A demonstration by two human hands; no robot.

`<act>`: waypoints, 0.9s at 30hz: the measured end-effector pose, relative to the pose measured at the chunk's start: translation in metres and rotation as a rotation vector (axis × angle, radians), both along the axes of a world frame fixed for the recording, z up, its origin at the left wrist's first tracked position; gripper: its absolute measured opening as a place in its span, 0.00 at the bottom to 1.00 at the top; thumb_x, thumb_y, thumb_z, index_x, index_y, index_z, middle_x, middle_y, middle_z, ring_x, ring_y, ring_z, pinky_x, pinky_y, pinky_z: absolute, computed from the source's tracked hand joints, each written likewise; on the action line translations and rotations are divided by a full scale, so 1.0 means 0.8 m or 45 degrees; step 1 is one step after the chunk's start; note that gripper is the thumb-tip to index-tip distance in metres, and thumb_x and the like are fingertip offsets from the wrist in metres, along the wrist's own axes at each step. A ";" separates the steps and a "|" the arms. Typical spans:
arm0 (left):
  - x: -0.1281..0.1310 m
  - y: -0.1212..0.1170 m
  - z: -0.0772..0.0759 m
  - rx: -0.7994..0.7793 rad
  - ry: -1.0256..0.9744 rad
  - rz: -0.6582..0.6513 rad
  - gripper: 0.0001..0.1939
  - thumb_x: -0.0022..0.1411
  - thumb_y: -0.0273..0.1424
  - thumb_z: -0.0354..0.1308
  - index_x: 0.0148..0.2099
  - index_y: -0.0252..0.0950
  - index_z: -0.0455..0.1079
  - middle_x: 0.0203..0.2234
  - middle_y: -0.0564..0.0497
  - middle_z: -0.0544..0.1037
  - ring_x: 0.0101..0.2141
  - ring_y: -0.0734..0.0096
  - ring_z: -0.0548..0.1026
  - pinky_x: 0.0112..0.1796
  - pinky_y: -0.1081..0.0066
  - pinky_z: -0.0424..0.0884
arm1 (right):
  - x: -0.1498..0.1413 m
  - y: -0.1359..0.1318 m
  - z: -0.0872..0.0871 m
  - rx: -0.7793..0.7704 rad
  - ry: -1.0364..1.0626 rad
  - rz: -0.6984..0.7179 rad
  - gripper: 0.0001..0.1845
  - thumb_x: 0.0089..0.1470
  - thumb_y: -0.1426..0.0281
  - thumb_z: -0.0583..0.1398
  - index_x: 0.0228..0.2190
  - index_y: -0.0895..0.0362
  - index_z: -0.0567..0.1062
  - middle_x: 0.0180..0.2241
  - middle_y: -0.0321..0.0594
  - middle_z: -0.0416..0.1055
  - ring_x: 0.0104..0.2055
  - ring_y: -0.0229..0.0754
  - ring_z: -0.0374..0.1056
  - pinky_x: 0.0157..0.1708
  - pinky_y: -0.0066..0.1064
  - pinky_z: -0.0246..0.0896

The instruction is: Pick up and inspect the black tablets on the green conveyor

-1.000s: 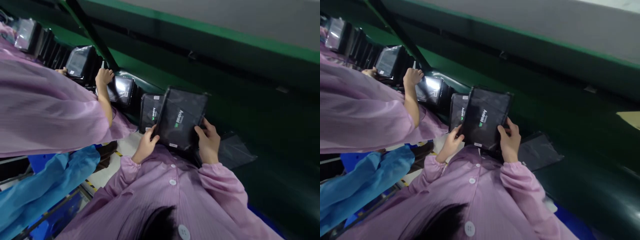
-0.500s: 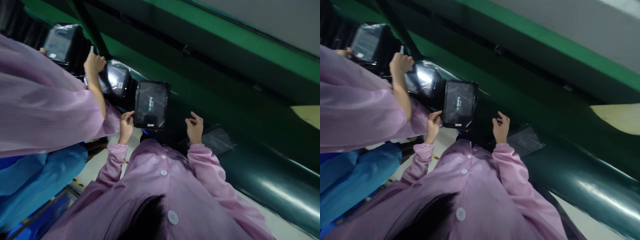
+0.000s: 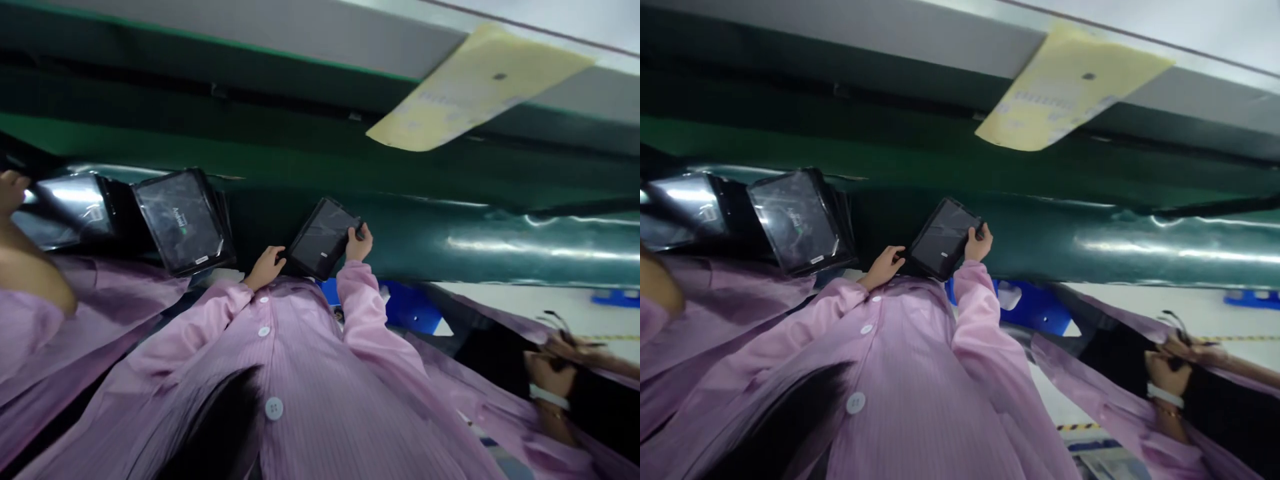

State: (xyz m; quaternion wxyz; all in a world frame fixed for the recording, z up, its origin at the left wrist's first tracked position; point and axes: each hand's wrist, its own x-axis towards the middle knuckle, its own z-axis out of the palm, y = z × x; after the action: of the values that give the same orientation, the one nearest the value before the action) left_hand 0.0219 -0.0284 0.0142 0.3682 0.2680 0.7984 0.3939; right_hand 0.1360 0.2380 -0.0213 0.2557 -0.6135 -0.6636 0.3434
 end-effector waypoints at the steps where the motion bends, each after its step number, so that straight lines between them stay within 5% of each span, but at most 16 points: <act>1: -0.002 0.008 -0.006 -0.032 0.011 -0.019 0.20 0.63 0.27 0.56 0.58 0.32 0.66 0.51 0.41 0.70 0.41 0.65 0.74 0.46 0.64 0.71 | 0.001 -0.004 -0.003 -0.002 0.032 -0.023 0.26 0.50 0.67 0.62 0.51 0.65 0.71 0.49 0.50 0.69 0.44 0.43 0.68 0.47 0.35 0.65; 6: -0.003 0.027 -0.015 -0.125 0.043 -0.072 0.19 0.65 0.26 0.54 0.59 0.33 0.65 0.51 0.42 0.72 0.44 0.63 0.74 0.52 0.62 0.67 | 0.008 -0.022 -0.010 -0.030 0.151 -0.124 0.21 0.51 0.63 0.64 0.44 0.63 0.73 0.44 0.48 0.72 0.39 0.42 0.69 0.45 0.36 0.66; 21: 0.000 0.018 -0.023 -0.278 0.040 -0.034 0.19 0.66 0.28 0.53 0.58 0.34 0.67 0.55 0.43 0.72 0.53 0.61 0.71 0.57 0.61 0.64 | 0.005 -0.020 -0.014 -0.196 0.339 -0.141 0.15 0.48 0.68 0.64 0.37 0.61 0.70 0.43 0.45 0.70 0.44 0.41 0.66 0.49 0.33 0.61; 27: 0.014 0.016 -0.020 -0.265 0.025 -0.058 0.17 0.65 0.32 0.48 0.54 0.36 0.68 0.52 0.43 0.75 0.54 0.59 0.72 0.57 0.60 0.66 | 0.016 -0.025 0.000 -0.147 0.368 -0.236 0.11 0.44 0.70 0.65 0.31 0.59 0.70 0.33 0.38 0.69 0.36 0.40 0.65 0.43 0.32 0.62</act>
State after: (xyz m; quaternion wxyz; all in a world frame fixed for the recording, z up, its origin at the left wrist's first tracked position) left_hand 0.0332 -0.0159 -0.0022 0.3949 0.2502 0.8323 0.2977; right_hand 0.1488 0.2182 -0.0213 0.3432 -0.6299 -0.5399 0.4404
